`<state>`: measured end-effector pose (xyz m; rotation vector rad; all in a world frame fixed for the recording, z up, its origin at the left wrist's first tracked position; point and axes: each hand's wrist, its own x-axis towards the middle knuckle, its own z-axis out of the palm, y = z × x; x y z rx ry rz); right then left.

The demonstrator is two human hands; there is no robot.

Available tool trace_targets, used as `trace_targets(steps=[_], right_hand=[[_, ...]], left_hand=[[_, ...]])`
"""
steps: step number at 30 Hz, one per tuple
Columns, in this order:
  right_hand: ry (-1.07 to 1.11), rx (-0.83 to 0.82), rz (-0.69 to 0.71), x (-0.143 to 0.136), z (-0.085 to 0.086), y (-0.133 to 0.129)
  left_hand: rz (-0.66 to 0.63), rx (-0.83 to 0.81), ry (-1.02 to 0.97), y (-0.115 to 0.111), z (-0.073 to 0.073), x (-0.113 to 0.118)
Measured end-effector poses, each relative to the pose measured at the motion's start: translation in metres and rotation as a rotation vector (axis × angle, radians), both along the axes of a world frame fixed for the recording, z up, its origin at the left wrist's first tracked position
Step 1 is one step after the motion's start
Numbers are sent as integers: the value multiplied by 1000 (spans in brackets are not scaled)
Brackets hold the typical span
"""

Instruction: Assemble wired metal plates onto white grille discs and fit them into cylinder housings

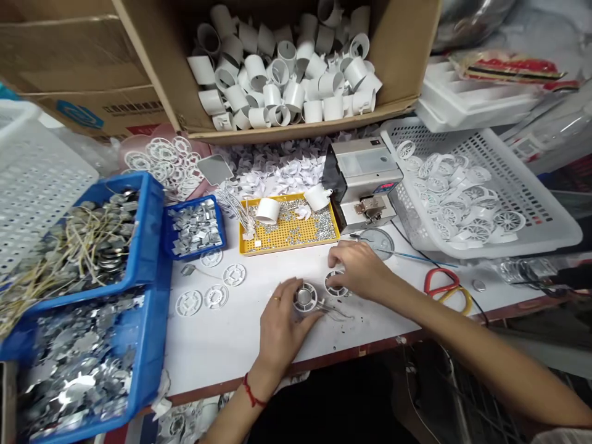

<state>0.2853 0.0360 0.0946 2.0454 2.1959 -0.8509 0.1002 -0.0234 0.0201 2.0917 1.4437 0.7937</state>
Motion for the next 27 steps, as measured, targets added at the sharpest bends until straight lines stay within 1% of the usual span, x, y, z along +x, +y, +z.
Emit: trace_targets(steps=[2, 4, 6, 8, 13, 16, 17, 18, 19, 20, 22, 23, 24, 26, 27], right_hand=[[2, 16, 105, -16, 3, -4], [-69, -46, 211, -33, 6, -1], [-144, -113, 264, -46, 6, 5], [-157, -128, 278, -54, 2, 13], [-154, -156, 306, -60, -12, 33], [-121, -192, 335, -52, -14, 39], [-98, -171, 345, -46, -13, 37], [-64, -122, 339, -39, -11, 33], [-30, -48, 300, -31, -10, 26], [-9, 41, 222, -23, -10, 17], [-19, 187, 9, -8, -14, -7], [-51, 214, -76, -4, -19, -20], [-82, 209, -119, -1, -24, -32], [-91, 202, -135, -3, -36, -54], [-53, 202, -123, -7, -41, -63]], left_hand=[[47, -17, -56, -6, -8, -12], [58, -6, -107, -9, -14, -16], [58, 11, -141, -9, -17, -15], [54, 13, -152, -8, -19, -12], [27, -27, -134, -7, -15, -12], [21, -78, -55, -6, -7, -16], [15, -90, -7, -5, -5, -17], [5, -80, 48, -4, -3, -17], [-6, -47, 106, -2, -1, -15], [-28, 7, 164, 1, -1, -11], [-110, 135, 280, 6, -2, 3], [-172, 175, 340, 9, -4, 12], [-249, 192, 396, 12, -5, 20], [-385, 168, 481, 15, -4, 31], [-421, 136, 505, 14, 0, 31]])
